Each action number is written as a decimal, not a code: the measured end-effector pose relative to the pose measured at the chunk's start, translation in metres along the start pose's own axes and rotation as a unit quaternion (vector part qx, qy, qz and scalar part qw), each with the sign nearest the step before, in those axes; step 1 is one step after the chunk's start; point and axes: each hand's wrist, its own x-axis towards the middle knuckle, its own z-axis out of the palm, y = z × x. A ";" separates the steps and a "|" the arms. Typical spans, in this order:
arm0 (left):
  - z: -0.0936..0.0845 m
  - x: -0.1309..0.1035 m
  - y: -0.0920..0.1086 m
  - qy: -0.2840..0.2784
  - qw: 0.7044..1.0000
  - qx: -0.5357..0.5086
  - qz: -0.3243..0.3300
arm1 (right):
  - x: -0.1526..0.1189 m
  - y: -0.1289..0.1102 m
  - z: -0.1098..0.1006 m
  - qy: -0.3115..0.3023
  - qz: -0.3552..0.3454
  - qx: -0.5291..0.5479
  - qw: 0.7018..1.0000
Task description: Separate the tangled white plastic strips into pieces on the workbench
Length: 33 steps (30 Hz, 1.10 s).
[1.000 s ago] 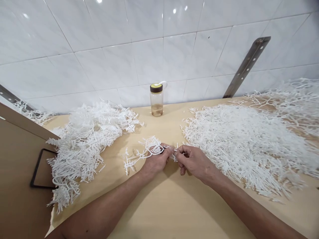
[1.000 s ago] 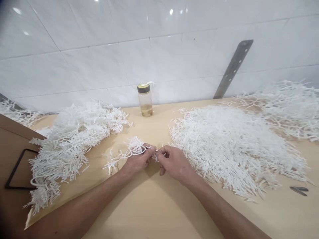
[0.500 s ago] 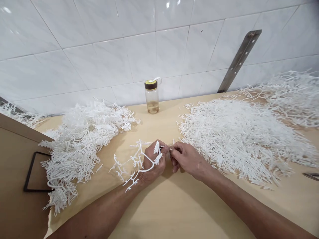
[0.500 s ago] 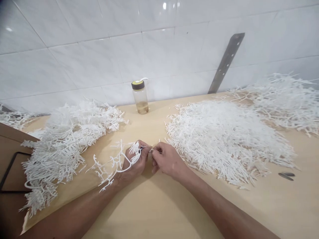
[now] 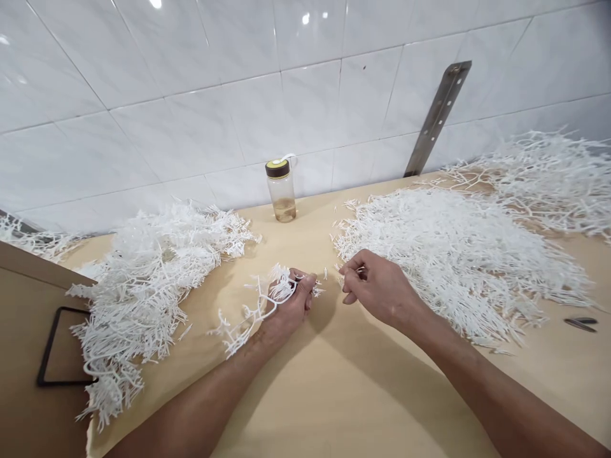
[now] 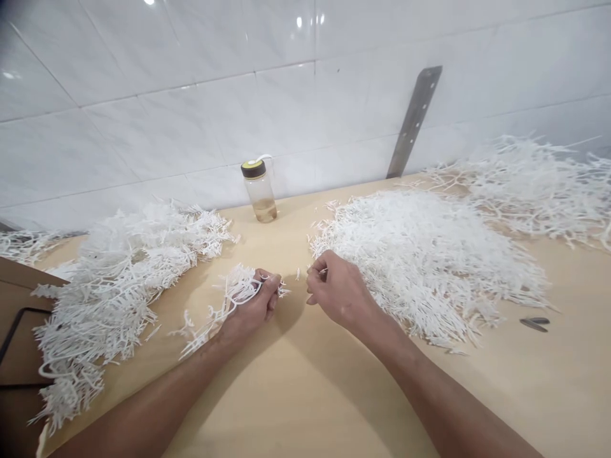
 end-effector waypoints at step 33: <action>0.006 0.010 -0.009 0.033 0.997 0.076 0.006 | -0.007 -0.002 0.036 -0.074 -0.042 0.006 0.996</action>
